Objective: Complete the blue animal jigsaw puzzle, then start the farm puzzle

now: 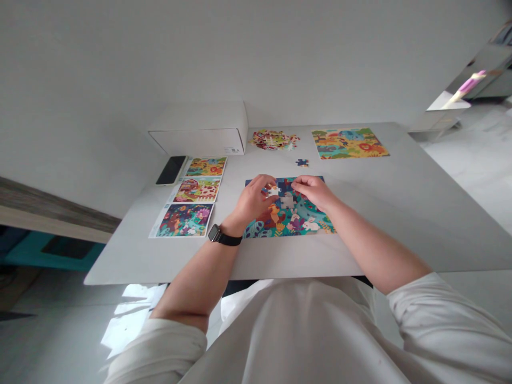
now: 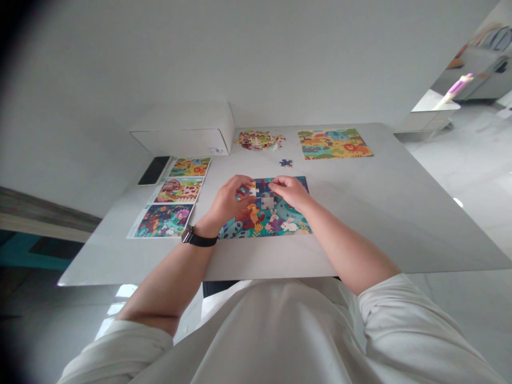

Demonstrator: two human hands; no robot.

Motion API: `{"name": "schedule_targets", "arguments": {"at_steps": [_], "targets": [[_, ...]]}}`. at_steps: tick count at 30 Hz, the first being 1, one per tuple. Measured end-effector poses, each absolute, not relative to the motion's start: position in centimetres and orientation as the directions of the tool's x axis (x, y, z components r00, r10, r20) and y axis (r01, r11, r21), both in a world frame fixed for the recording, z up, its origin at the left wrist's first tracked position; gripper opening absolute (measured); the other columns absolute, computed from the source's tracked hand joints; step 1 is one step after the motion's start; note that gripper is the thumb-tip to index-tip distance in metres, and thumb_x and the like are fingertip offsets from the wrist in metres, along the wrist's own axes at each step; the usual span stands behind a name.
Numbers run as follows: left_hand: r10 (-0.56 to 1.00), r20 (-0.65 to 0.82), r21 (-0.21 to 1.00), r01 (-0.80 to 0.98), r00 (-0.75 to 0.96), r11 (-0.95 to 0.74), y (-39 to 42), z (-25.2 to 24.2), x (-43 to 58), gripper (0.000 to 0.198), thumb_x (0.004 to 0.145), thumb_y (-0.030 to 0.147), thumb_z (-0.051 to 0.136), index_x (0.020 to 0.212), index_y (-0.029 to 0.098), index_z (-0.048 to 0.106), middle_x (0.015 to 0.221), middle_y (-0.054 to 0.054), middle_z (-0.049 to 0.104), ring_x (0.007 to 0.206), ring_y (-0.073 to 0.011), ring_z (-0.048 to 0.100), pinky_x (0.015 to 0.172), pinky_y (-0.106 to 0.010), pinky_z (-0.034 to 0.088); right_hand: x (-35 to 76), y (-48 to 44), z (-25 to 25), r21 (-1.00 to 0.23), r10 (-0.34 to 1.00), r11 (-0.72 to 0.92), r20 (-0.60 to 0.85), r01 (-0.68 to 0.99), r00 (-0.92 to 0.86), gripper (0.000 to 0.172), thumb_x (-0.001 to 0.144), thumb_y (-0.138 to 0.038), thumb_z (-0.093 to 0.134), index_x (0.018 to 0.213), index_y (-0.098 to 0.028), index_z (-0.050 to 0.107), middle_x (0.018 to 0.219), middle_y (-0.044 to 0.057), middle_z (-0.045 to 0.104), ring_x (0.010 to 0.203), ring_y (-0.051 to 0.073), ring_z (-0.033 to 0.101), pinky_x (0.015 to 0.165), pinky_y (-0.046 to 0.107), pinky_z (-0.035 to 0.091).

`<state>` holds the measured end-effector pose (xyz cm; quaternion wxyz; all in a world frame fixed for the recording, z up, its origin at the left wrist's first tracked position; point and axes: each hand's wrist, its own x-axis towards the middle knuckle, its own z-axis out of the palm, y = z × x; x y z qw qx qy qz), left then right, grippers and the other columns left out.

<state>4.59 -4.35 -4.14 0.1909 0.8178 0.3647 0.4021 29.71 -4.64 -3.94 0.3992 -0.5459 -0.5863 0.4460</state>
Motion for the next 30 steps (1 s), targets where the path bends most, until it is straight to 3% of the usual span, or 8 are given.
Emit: {"name": "schedule_targets", "arguments": {"at_steps": [9,13,17,22,26,30], "targets": [[0.679,0.543,0.561,0.389,0.494,-0.731,-4.7,-3.6,4.9,0.033,0.086,0.01,0.08,0.11,0.023,0.061,0.128,-0.009,0.074,0.108,-0.0193,0.072,0.083,-0.03,0.062,29.3,-4.6,-3.9,-0.965,0.993,0.004,-0.027,0.263,-0.115,0.039,0.077,-0.061,0.078,0.084,-0.023,0.073,0.076,0.0,0.07,0.07,0.017,0.059,0.067,0.031,0.044],[0.694,0.554,0.574,0.393,0.46,-0.718,-4.7,-3.7,4.8,0.033,0.085,0.01,0.081,0.109,0.022,0.062,0.122,-0.007,0.075,0.102,-0.018,0.072,0.083,-0.029,0.061,30.1,-4.3,-3.9,-0.94,0.991,0.075,0.033,0.334,-0.13,0.038,0.088,-0.063,0.07,0.09,-0.025,0.073,0.084,0.003,0.074,0.073,0.02,0.064,0.07,0.033,0.049],[0.735,0.543,0.632,0.378,0.406,-0.677,-4.5,-4.1,4.7,0.031,0.086,0.014,0.081,0.11,0.021,0.063,0.12,-0.007,0.075,0.1,-0.0171,0.072,0.08,-0.028,0.061,31.8,-4.2,-3.1,-0.839,0.96,0.279,0.24,0.467,-0.142,0.028,0.094,-0.051,0.069,0.107,-0.026,0.071,0.103,0.005,0.077,0.084,0.023,0.069,0.077,0.037,0.055],[0.769,0.507,0.677,0.373,0.389,-0.635,-4.5,-4.3,4.9,0.033,0.086,0.02,0.083,0.113,0.022,0.064,0.116,-0.006,0.076,0.091,-0.015,0.071,0.077,-0.027,0.06,32.4,-4.8,-1.7,-0.664,0.824,0.565,0.423,0.49,-0.376,0.033,0.086,-0.036,0.079,0.116,-0.027,0.068,0.132,0.01,0.072,0.111,0.028,0.071,0.09,0.041,0.059],[0.796,0.463,0.71,0.374,0.389,-0.596,-4.5,-4.7,5.0,0.031,0.088,0.025,0.083,0.112,0.022,0.065,0.116,-0.006,0.076,0.088,-0.014,0.071,0.077,-0.027,0.059,31.8,-5.1,-1.6,-0.553,0.759,0.648,0.417,0.524,-0.499,0.021,0.09,-0.026,0.075,0.111,-0.026,0.072,0.129,0.012,0.073,0.123,0.032,0.067,0.11,0.049,0.052],[0.826,0.417,0.737,0.391,0.379,-0.551,-4.4,-5.1,5.2,0.03,0.088,0.028,0.083,0.112,0.022,0.066,0.118,-0.006,0.078,0.087,-0.0143,0.072,0.076,-0.027,0.059,31.7,-5.1,-2.0,-0.519,0.751,0.657,0.385,0.547,-0.536,0.022,0.091,-0.025,0.075,0.113,-0.026,0.075,0.123,0.011,0.075,0.118,0.031,0.069,0.11,0.048,0.052]]}}
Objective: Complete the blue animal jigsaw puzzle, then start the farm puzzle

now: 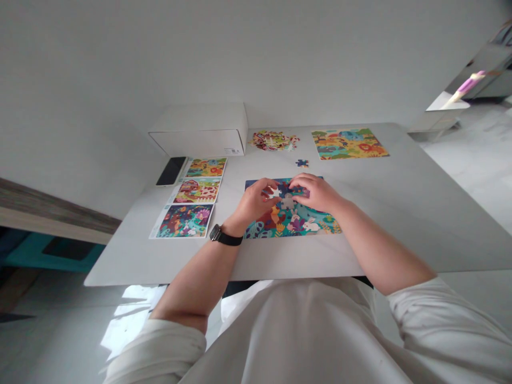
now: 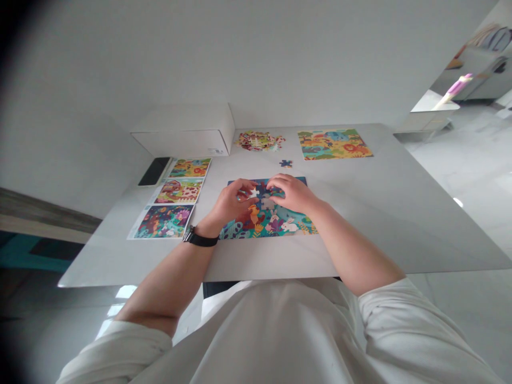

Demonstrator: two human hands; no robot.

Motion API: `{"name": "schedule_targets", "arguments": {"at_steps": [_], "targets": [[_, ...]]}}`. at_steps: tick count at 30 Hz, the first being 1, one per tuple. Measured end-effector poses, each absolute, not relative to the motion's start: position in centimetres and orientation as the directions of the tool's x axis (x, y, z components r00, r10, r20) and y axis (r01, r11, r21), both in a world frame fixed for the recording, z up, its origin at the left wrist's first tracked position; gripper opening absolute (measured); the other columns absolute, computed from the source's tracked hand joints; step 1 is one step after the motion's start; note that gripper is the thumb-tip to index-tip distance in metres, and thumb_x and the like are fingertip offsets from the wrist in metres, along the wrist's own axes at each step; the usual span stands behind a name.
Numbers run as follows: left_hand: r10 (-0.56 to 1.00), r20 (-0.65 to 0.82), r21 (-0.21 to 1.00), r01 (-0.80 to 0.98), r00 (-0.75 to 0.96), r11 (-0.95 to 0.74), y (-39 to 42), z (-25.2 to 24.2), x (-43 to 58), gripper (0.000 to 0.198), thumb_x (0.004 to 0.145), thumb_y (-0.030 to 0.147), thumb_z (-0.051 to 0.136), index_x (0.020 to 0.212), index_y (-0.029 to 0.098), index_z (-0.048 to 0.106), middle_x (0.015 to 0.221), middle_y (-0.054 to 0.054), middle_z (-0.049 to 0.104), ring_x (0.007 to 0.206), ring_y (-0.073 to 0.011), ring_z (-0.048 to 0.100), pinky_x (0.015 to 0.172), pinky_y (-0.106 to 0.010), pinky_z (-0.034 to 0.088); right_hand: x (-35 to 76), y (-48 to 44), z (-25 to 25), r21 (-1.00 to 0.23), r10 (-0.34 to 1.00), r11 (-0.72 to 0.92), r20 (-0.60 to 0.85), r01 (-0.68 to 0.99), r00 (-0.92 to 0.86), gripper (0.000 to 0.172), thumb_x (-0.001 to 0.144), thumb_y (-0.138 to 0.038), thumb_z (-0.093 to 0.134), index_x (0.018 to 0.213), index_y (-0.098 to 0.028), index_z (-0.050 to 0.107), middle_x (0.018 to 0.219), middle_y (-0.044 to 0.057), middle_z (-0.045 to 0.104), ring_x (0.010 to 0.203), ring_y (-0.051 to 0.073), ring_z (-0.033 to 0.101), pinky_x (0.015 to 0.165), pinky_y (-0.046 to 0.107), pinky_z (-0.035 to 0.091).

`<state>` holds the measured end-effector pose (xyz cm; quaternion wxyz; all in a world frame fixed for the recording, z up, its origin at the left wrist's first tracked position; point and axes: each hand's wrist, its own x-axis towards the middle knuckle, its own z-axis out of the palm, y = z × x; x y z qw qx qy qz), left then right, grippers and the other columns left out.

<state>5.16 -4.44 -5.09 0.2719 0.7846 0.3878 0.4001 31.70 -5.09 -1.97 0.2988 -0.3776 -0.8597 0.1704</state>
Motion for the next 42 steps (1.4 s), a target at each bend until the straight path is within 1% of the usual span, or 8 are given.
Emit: {"name": "schedule_targets", "arguments": {"at_steps": [4,10,14,20,26,33,38,42], "targets": [[0.819,0.397,0.714,0.422,0.414,-0.559,-4.4,-5.0,5.2,0.032,0.088,0.027,0.083,0.115,0.022,0.068,0.119,-0.007,0.078,0.093,-0.0175,0.073,0.081,-0.03,0.06,32.0,-4.9,-2.3,-0.5,0.737,0.672,0.374,0.547,-0.563,0.024,0.092,-0.026,0.076,0.116,-0.025,0.078,0.123,0.011,0.074,0.117,0.03,0.07,0.11,0.045,0.052],[0.774,0.399,0.575,0.524,0.492,-0.629,-4.1,-4.7,4.5,0.037,0.085,0.019,0.081,0.121,0.022,0.072,0.123,-0.008,0.075,0.109,-0.0244,0.072,0.101,-0.039,0.059,32.7,-4.4,-3.4,-0.475,0.758,0.638,0.25,0.606,-0.602,0.027,0.091,-0.022,0.077,0.117,-0.026,0.082,0.124,0.009,0.071,0.113,0.026,0.071,0.105,0.039,0.053],[0.766,0.376,0.546,0.544,0.521,-0.637,-4.0,-4.8,4.3,0.031,0.085,0.017,0.08,0.116,0.022,0.076,0.125,-0.009,0.072,0.105,-0.0238,0.072,0.101,-0.04,0.06,32.8,-4.2,-3.9,-0.455,0.76,0.623,0.158,0.637,-0.63,0.023,0.093,-0.026,0.079,0.115,-0.025,0.084,0.123,0.01,0.072,0.114,0.026,0.07,0.103,0.038,0.053],[0.737,0.336,0.513,0.543,0.586,-0.665,-3.6,-5.5,4.3,0.028,0.086,0.019,0.078,0.114,0.023,0.078,0.123,-0.01,0.073,0.114,-0.0267,0.072,0.106,-0.042,0.059,32.4,-4.2,-4.0,-0.43,0.76,0.621,0.123,0.655,-0.639,0.022,0.097,-0.029,0.078,0.118,-0.026,0.085,0.126,0.01,0.072,0.117,0.026,0.07,0.106,0.038,0.052],[0.718,0.3,0.518,0.525,0.628,-0.676,-3.5,-6.1,4.1,0.029,0.089,0.021,0.071,0.117,0.025,0.08,0.121,-0.01,0.075,0.116,-0.0281,0.072,0.107,-0.045,0.06,31.9,-4.5,-3.9,-0.412,0.774,0.601,0.087,0.685,-0.627,0.021,0.096,-0.026,0.079,0.116,-0.027,0.086,0.128,0.011,0.073,0.119,0.028,0.07,0.105,0.04,0.053],[0.664,0.278,0.521,0.472,0.695,-0.711,-3.6,-5.9,4.3,0.031,0.093,0.021,0.063,0.117,0.026,0.083,0.129,-0.008,0.077,0.123,-0.0276,0.072,0.115,-0.046,0.057,31.7,-4.6,-4.0,-0.391,0.781,0.595,0.074,0.702,-0.62,0.025,0.094,-0.023,0.079,0.118,-0.028,0.086,0.126,0.011,0.074,0.117,0.028,0.07,0.103,0.039,0.054],[0.632,0.259,0.522,0.445,0.731,-0.728,-3.4,-5.8,4.4,0.031,0.092,0.021,0.069,0.115,0.029,0.086,0.134,-0.005,0.079,0.124,-0.0261,0.074,0.116,-0.044,0.058,31.7,-4.4,-4.4,-0.394,0.767,0.613,0.091,0.685,-0.635,0.024,0.093,-0.023,0.08,0.115,-0.028,0.087,0.124,0.011,0.074,0.116,0.028,0.07,0.103,0.041,0.054],[0.609,0.259,0.529,0.418,0.749,-0.739,-3.5,-5.8,4.4,0.026,0.093,0.024,0.075,0.114,0.031,0.088,0.133,-0.006,0.081,0.122,-0.0266,0.076,0.113,-0.044,0.059,31.7,-4.3,-4.6,-0.408,0.754,0.628,0.11,0.662,-0.648,0.022,0.092,-0.021,0.08,0.112,-0.027,0.088,0.125,0.011,0.074,0.119,0.029,0.07,0.106,0.043,0.054]]}}
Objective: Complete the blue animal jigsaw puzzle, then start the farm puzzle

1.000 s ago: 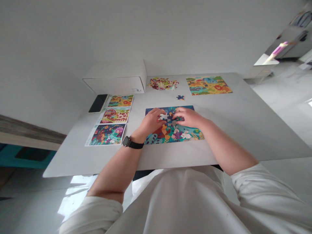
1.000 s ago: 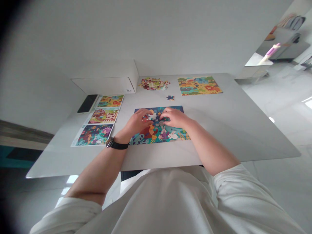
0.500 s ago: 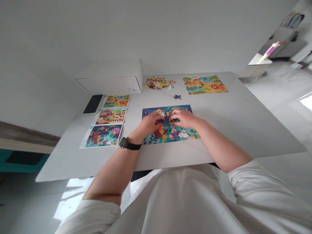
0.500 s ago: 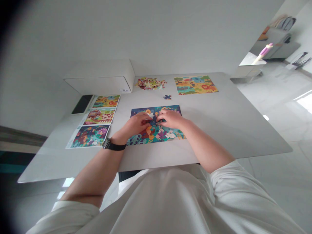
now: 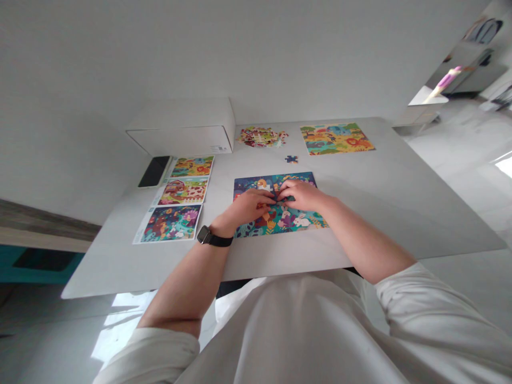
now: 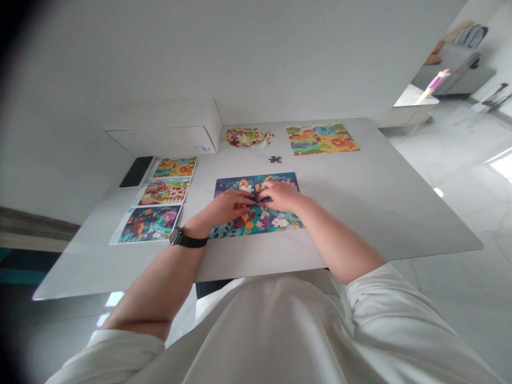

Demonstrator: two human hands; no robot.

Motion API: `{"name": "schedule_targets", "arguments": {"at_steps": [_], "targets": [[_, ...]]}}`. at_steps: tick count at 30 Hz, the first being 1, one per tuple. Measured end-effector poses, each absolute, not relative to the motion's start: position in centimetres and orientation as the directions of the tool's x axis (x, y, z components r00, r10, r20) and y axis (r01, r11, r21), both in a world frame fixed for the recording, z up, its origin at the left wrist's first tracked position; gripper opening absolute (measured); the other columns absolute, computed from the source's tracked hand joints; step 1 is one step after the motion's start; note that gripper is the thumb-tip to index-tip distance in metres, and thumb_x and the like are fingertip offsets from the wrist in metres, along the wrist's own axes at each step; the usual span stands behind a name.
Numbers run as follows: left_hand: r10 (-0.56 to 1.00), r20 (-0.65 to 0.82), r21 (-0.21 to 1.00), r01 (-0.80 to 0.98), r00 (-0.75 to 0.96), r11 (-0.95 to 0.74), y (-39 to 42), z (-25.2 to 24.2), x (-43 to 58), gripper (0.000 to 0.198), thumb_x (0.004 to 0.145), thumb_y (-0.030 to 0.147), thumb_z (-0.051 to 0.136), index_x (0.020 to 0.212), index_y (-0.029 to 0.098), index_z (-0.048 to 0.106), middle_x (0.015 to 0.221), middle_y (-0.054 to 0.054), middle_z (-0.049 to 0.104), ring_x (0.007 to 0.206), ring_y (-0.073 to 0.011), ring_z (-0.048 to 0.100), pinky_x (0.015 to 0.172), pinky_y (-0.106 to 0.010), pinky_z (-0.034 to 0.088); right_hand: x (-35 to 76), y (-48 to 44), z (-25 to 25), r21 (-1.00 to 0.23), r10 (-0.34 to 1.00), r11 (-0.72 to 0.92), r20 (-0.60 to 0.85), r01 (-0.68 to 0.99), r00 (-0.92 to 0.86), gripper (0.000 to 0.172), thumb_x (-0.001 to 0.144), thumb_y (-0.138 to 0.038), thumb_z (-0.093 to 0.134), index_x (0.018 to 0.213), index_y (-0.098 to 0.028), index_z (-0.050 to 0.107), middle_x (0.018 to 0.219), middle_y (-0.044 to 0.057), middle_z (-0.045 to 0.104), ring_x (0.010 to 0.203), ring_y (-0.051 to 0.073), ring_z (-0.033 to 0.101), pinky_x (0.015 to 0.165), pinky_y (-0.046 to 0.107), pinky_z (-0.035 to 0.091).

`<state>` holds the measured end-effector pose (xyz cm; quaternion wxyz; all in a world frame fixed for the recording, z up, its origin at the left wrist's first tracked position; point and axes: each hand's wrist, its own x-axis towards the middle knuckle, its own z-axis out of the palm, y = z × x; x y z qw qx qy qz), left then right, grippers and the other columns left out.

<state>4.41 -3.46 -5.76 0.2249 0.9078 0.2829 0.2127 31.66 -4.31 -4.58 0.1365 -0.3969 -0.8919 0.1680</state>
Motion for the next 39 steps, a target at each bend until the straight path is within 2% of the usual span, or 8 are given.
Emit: {"name": "schedule_targets", "arguments": {"at_steps": [11,17,24,29,31,34,37,39], "targets": [[0.602,0.231,0.527,0.422,0.764,-0.738,-3.1,-6.3,4.2,0.025,0.095,0.03,0.075,0.115,0.032,0.088,0.136,-0.008,0.079,0.125,-0.029,0.075,0.115,-0.047,0.057,32.3,-3.8,-4.2,-0.402,0.719,0.668,0.132,0.627,-0.682,0.027,0.088,-0.011,0.07,0.1,-0.026,0.088,0.114,0.007,0.081,0.108,0.026,0.072,0.104,0.041,0.053],[0.601,0.221,0.5,0.44,0.768,-0.746,-3.5,-6.0,4.2,0.023,0.096,0.031,0.072,0.111,0.034,0.09,0.137,-0.007,0.079,0.124,-0.0295,0.075,0.113,-0.047,0.057,31.9,-4.4,-3.7,-0.411,0.74,0.639,0.099,0.65,-0.665,0.037,0.085,-0.004,0.063,0.097,-0.027,0.089,0.115,0.005,0.082,0.107,0.025,0.074,0.101,0.039,0.055],[0.593,0.189,0.473,0.457,0.783,-0.753,-3.6,-5.4,4.2,0.026,0.099,0.033,0.067,0.113,0.029,0.089,0.138,-0.008,0.077,0.123,-0.0285,0.074,0.115,-0.045,0.056,31.7,-4.3,-3.7,-0.425,0.751,0.622,0.086,0.658,-0.655,0.041,0.083,0.001,0.06,0.096,-0.026,0.089,0.115,0.005,0.082,0.108,0.023,0.075,0.102,0.037,0.055],[0.658,0.255,0.432,0.526,0.708,-0.733,-3.6,-3.9,3.4,0.026,0.098,0.025,0.063,0.105,0.024,0.088,0.125,-0.011,0.08,0.119,-0.0288,0.073,0.111,-0.044,0.055,31.8,-4.2,-3.7,-0.413,0.749,0.629,0.094,0.659,-0.656,0.04,0.085,0.001,0.061,0.096,-0.025,0.089,0.112,0.005,0.083,0.106,0.022,0.075,0.101,0.036,0.056],[0.711,0.307,0.466,0.551,0.633,-0.692,-3.7,-3.3,3.2,0.024,0.097,0.024,0.063,0.103,0.023,0.086,0.114,-0.01,0.082,0.109,-0.0262,0.074,0.102,-0.039,0.056,32.4,-3.8,-3.6,-0.422,0.782,0.603,0.143,0.677,-0.607,0.037,0.088,-0.002,0.062,0.102,-0.024,0.088,0.111,0.006,0.083,0.104,0.022,0.075,0.099,0.034,0.056],[0.804,0.324,0.527,0.61,0.5,-0.592,-4.1,-2.5,3.4,0.02,0.098,0.029,0.064,0.097,0.023,0.083,0.097,-0.007,0.082,0.091,-0.0229,0.073,0.083,-0.032,0.053,33.7,-2.3,-3.3,-0.44,0.893,0.45,0.23,0.777,-0.387,0.028,0.093,-0.012,0.068,0.111,-0.023,0.086,0.115,0.007,0.083,0.099,0.021,0.076,0.095,0.033,0.057],[0.878,0.291,0.559,0.678,0.379,-0.478,-4.6,-1.9,3.6,0.032,0.102,0.04,0.061,0.08,0.021,0.076,0.079,-0.006,0.076,0.072,-0.0197,0.064,0.069,-0.031,0.042,35.1,0.3,-3.0,-0.439,0.966,0.247,0.185,0.864,-0.181,0.028,0.095,-0.015,0.07,0.12,-0.022,0.083,0.116,0.008,0.084,0.095,0.021,0.077,0.093,0.034,0.058],[0.906,0.286,0.566,0.708,0.312,-0.423,-4.8,-1.6,3.6,0.042,0.104,0.045,0.057,0.072,0.021,0.069,0.069,-0.005,0.07,0.064,-0.018,0.056,0.064,-0.031,0.035,35.5,2.1,-2.8,-0.408,0.983,0.157,0.151,0.9,-0.103,0.03,0.096,-0.015,0.07,0.124,-0.022,0.081,0.119,0.008,0.084,0.101,0.023,0.078,0.099,0.036,0.058]]}}
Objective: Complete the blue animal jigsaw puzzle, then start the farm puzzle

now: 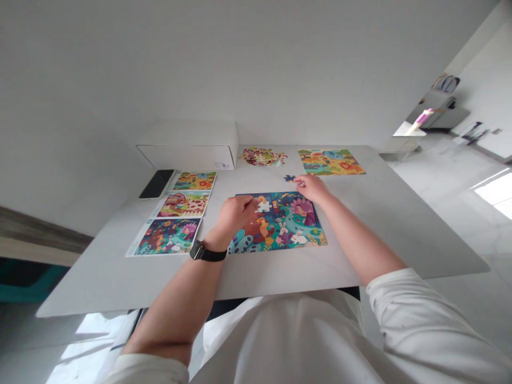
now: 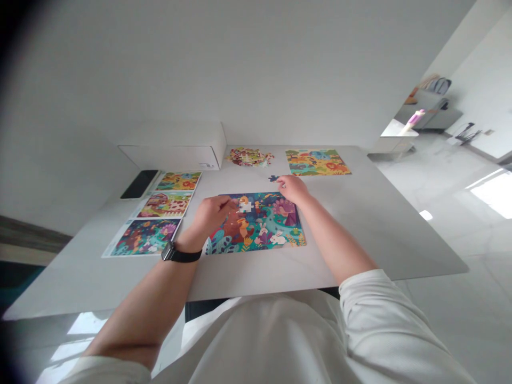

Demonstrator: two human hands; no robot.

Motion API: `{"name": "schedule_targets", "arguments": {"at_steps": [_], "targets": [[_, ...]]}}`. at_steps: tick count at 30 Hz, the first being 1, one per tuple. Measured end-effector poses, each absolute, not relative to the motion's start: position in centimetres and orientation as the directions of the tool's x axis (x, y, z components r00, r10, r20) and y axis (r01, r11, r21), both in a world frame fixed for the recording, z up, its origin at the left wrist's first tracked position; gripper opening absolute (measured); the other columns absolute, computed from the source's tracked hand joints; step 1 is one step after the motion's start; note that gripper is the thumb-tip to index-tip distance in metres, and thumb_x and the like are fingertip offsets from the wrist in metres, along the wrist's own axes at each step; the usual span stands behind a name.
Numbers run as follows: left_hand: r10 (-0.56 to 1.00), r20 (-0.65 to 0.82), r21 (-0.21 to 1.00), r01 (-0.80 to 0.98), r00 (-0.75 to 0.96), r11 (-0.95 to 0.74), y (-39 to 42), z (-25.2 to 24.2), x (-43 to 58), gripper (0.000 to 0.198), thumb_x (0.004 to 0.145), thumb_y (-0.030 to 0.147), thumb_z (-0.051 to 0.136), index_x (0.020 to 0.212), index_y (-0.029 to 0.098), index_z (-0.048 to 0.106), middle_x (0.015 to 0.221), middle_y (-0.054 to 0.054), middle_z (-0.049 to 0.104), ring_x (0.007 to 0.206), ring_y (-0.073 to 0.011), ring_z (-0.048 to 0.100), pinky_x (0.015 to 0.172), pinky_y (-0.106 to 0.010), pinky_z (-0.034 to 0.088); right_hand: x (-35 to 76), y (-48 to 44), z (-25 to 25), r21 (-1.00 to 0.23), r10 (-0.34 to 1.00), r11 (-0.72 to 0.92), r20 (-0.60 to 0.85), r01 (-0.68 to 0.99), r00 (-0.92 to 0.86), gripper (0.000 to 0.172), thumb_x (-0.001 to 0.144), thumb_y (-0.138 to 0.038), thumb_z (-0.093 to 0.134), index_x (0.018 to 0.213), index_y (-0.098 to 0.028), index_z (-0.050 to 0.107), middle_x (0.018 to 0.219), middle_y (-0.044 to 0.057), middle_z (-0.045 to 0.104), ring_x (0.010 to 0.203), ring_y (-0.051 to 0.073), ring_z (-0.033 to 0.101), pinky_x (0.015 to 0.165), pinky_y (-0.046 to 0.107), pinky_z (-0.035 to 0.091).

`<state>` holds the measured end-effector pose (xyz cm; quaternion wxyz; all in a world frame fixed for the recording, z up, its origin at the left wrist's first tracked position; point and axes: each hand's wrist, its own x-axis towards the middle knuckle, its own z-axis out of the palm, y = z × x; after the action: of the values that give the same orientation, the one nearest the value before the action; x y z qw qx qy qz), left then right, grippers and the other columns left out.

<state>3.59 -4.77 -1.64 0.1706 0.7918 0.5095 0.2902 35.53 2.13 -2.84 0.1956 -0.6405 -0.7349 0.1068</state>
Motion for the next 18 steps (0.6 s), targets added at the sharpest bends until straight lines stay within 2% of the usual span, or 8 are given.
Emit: {"name": "schedule_targets", "arguments": {"at_steps": [3,6,12,15,18], "targets": [[0.912,0.325,0.572,0.716,0.25,-0.4,-4.8,-1.6,3.5,0.048,0.107,0.047,0.049,0.069,0.021,0.063,0.065,-0.004,0.064,0.061,-0.0173,0.05,0.063,-0.032,0.03,35.5,4.6,-2.9,-0.347,0.991,0.094,0.124,0.933,-0.054,0.032,0.098,-0.017,0.07,0.129,-0.021,0.077,0.133,0.012,0.08,0.119,0.028,0.076,0.108,0.041,0.057],[0.906,0.364,0.585,0.704,0.216,-0.403,-4.7,-1.8,3.2,0.049,0.11,0.049,0.045,0.075,0.021,0.066,0.067,-0.005,0.065,0.062,-0.0179,0.051,0.064,-0.032,0.031,35.0,6.3,-3.3,-0.289,0.993,0.074,0.115,0.954,-0.042,0.04,0.098,-0.018,0.071,0.138,-0.021,0.072,0.143,0.014,0.076,0.131,0.031,0.071,0.114,0.046,0.054],[0.923,0.352,0.622,0.698,0.155,-0.354,-4.4,-2.0,2.9,0.05,0.113,0.05,0.039,0.096,0.021,0.076,0.076,-0.007,0.072,0.07,-0.0212,0.063,0.067,-0.031,0.037,34.6,8.5,-4.0,-0.269,0.999,0.036,0.031,0.963,-0.029,0.057,0.094,-0.017,0.075,0.15,-0.02,0.062,0.138,0.016,0.076,0.129,0.033,0.071,0.113,0.045,0.054],[0.922,0.345,0.595,0.72,0.174,-0.358,-4.4,-2.0,2.9,0.047,0.112,0.05,0.04,0.101,0.022,0.076,0.079,-0.007,0.074,0.072,-0.0221,0.064,0.067,-0.031,0.037,34.8,9.0,-4.1,-0.274,0.996,0.066,0.069,0.959,-0.049,0.058,0.088,-0.015,0.081,0.144,-0.019,0.067,0.135,0.017,0.076,0.126,0.032,0.071,0.113,0.044,0.053],[0.92,0.345,0.59,0.72,0.186,-0.366,-4.4,-2.1,2.9,0.044,0.112,0.05,0.041,0.108,0.022,0.076,0.085,-0.008,0.076,0.077,-0.023,0.067,0.07,-0.031,0.039,34.9,8.9,-4.0,-0.315,0.991,0.086,0.122,0.945,-0.049,0.042,0.082,-0.012,0.083,0.123,-0.02,0.078,0.125,0.016,0.079,0.117,0.031,0.073,0.11,0.044,0.055]]}}
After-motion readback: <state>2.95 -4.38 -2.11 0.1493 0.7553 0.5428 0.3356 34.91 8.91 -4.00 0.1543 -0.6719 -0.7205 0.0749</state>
